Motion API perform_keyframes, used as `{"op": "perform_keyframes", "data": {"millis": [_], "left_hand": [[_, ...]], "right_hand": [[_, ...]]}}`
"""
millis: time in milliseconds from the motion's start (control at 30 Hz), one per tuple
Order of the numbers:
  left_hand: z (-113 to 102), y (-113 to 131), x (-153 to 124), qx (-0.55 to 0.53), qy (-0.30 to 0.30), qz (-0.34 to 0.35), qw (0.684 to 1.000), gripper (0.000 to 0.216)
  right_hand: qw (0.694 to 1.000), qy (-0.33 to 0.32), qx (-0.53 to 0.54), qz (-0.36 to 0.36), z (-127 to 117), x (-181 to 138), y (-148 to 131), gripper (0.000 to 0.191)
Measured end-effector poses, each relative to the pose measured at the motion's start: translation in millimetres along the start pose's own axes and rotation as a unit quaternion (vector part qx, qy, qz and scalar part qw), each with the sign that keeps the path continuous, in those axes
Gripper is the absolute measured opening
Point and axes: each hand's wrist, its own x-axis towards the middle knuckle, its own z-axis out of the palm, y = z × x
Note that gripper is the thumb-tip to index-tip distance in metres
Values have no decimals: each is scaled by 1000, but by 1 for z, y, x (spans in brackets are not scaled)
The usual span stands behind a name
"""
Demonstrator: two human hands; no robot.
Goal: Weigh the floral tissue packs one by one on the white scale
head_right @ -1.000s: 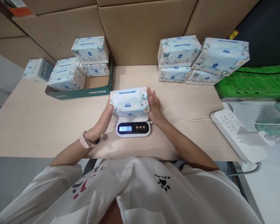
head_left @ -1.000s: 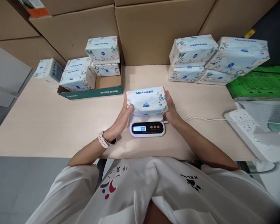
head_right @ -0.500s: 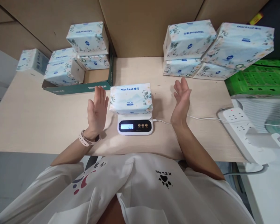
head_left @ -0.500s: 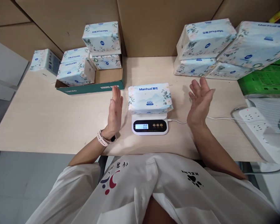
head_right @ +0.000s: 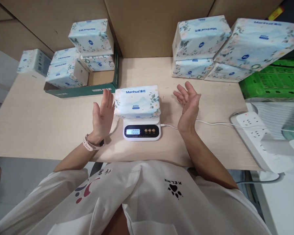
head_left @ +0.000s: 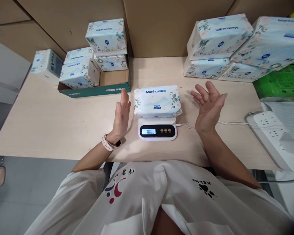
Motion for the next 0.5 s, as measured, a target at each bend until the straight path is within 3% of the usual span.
{"op": "perform_keyframes", "data": {"millis": [233, 500], "left_hand": [[0, -1, 1, -7, 0, -4, 1000, 88], [2, -1, 1, -7, 1, -11, 1000, 93]], "right_hand": [[999, -23, -26, -21, -3, -1, 6, 78], [994, -70, -56, -66, -6, -1, 15, 79]]}}
